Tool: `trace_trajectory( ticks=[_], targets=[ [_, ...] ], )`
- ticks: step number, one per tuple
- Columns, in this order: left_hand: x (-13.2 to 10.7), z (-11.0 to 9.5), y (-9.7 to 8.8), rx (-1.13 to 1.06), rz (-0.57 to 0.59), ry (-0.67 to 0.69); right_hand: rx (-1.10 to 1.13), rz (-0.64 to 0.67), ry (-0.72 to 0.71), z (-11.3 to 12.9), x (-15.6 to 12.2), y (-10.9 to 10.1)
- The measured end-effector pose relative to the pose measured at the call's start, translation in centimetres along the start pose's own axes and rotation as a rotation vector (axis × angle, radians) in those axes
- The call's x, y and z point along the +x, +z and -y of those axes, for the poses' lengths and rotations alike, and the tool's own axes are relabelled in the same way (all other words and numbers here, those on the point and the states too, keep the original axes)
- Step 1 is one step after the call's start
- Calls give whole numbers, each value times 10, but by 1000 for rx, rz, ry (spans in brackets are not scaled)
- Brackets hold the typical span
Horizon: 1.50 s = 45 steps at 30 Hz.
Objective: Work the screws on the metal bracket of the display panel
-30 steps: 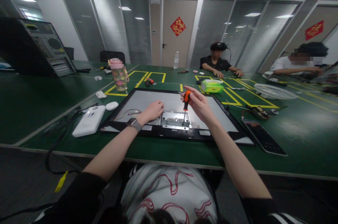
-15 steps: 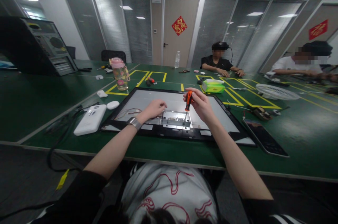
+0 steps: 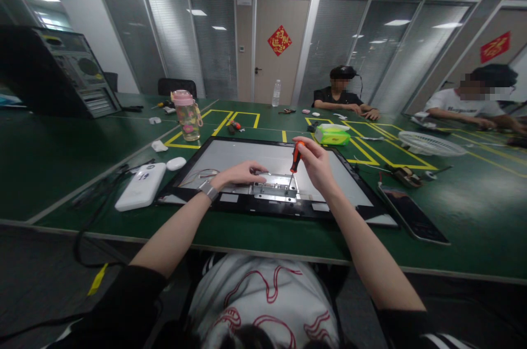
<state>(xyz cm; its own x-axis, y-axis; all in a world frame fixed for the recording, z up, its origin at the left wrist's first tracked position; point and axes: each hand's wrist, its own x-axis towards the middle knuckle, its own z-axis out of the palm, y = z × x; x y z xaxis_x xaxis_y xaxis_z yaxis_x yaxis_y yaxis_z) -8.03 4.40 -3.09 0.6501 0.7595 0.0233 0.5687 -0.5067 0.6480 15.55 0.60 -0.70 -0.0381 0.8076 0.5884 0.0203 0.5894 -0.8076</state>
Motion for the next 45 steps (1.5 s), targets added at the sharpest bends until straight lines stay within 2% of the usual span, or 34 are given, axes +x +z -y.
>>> trace_trajectory(
  ticks=[16, 27, 35, 38, 41, 45],
  targets=[
    [-1, -2, 0, -18, 12, -15, 49, -21, -22, 2, -1, 1],
    [2, 4, 0, -58, 30, 35, 186, 147, 10, 9, -1, 2],
    [5, 8, -2, -7, 10, 51, 127, 133, 2, 10, -3, 1],
    [1, 6, -8, -19, 37, 29, 132, 147, 0, 10, -3, 1],
    [-3, 0, -13, -30, 76, -59, 130, 145, -2, 9, -2, 0],
    [-5, -4, -14, -22, 51, -76, 115, 126, -2, 9, -1, 0]
  ],
)
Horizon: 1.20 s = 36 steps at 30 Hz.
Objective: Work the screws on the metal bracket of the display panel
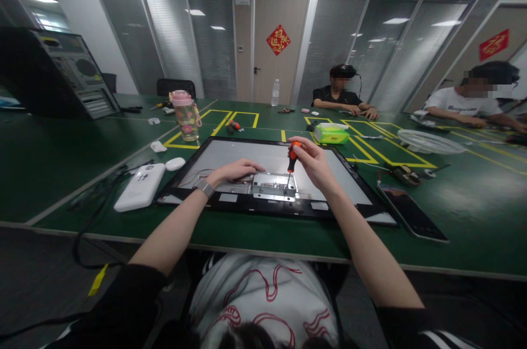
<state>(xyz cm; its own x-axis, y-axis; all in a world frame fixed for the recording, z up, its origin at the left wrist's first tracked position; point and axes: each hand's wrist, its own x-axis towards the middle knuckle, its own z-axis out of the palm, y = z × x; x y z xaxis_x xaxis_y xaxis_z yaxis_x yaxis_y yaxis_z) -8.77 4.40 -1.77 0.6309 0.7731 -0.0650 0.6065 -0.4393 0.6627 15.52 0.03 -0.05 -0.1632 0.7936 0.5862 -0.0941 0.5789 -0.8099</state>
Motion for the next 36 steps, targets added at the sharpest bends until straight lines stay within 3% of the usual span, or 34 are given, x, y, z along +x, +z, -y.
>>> trace_trajectory(
  ticks=[9, 16, 25, 36],
  targets=[
    [4, 6, 5, -16, 4, 75, -2, 6, 13, 2, -1, 1],
    [2, 9, 1, -50, 106, 87, 2, -10, 22, 2, 0, 0],
    [3, 3, 9, -19, 21, 51, 20, 7, 16, 3, 0, 0],
    [10, 9, 13, -14, -100, 68, -23, 154, 47, 13, 0, -9]
  ],
)
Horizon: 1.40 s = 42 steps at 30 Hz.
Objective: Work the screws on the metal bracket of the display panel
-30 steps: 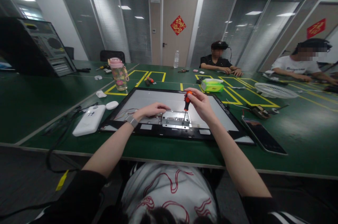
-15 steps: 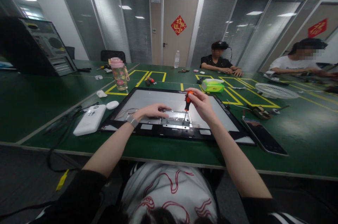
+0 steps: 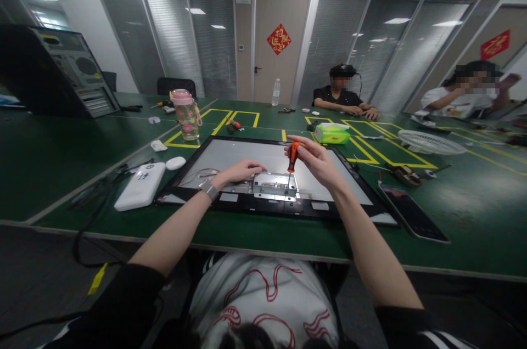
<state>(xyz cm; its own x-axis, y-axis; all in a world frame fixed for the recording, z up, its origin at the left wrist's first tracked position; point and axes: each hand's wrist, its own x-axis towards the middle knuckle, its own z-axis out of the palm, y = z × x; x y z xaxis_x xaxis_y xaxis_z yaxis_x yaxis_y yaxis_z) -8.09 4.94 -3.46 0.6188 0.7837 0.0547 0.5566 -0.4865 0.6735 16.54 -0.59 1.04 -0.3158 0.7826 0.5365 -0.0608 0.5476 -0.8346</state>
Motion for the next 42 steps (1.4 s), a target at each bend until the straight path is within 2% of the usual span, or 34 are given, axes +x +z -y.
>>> trace_trajectory(
  ticks=[2, 4, 9, 12, 15, 19, 22, 24, 26, 30, 38, 42],
  targets=[
    [0, -1, 0, 9, -4, -6, -22, 41, -1, 3, 1, -4],
    [-1, -3, 0, 9, -2, -12, -79, 30, -14, 5, 2, -6],
    [-1, -4, 1, -1, 2, -18, -266, -172, -101, 0, 4, -8],
    [1, 0, 2, -12, -4, -9, -343, -241, -161, -2, 4, -6],
    [3, 4, 2, -3, -13, 10, -324, -192, -130, 2, 2, -4],
    [5, 7, 4, 14, -32, 22, -138, -52, -44, 6, 0, -3],
    [5, 8, 7, 96, -143, 10, -8, 4, -28, 4, 1, -2],
    [5, 9, 9, 187, -227, 21, -24, 0, -24, 2, 1, -1],
    [5, 10, 10, 260, -262, 40, -83, -37, -25, 2, 2, 0],
    [5, 11, 10, 301, -255, 48, -133, -81, -41, 3, 1, -2],
    [5, 8, 9, 282, -220, 15, -15, 10, -10, 3, 1, -4],
    [5, 7, 9, 296, -201, 16, -81, -15, -23, 3, 1, -4]
  ],
)
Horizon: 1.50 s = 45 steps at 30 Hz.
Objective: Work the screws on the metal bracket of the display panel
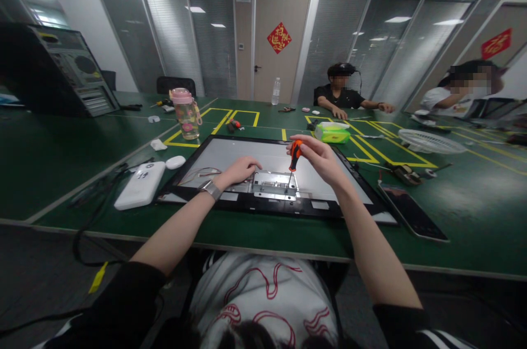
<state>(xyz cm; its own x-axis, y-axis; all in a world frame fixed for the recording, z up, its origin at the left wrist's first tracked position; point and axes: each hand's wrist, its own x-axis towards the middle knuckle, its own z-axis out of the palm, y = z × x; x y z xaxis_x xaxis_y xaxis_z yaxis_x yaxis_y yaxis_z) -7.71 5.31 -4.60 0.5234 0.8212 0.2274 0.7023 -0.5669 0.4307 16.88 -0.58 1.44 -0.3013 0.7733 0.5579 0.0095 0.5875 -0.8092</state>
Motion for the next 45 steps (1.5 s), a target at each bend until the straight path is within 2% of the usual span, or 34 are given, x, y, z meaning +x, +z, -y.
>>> trace_trajectory(
  ticks=[5, 8, 11, 17, 24, 30, 38, 45],
  targets=[
    [0, -1, 0, -8, 12, 2, -250, -221, -135, -5, 1, 5],
    [0, -1, 0, -7, 17, 4, -325, -252, -184, -5, 1, 7],
    [0, -2, 0, 5, 22, 14, -279, -226, -148, -4, 0, 7],
    [0, -1, 1, 4, 17, 26, 72, -129, -36, -7, 1, 7],
    [0, 0, 1, 29, 27, 28, 109, -106, 36, -4, -1, 8],
    [1, 1, 1, 55, 27, 28, 286, -53, 61, -1, 0, 12],
    [1, -1, 0, 50, 43, 18, 181, -95, 24, -2, -1, 10],
    [1, 1, 1, 43, 26, 31, 165, -4, 9, -3, -1, 5]
  ],
)
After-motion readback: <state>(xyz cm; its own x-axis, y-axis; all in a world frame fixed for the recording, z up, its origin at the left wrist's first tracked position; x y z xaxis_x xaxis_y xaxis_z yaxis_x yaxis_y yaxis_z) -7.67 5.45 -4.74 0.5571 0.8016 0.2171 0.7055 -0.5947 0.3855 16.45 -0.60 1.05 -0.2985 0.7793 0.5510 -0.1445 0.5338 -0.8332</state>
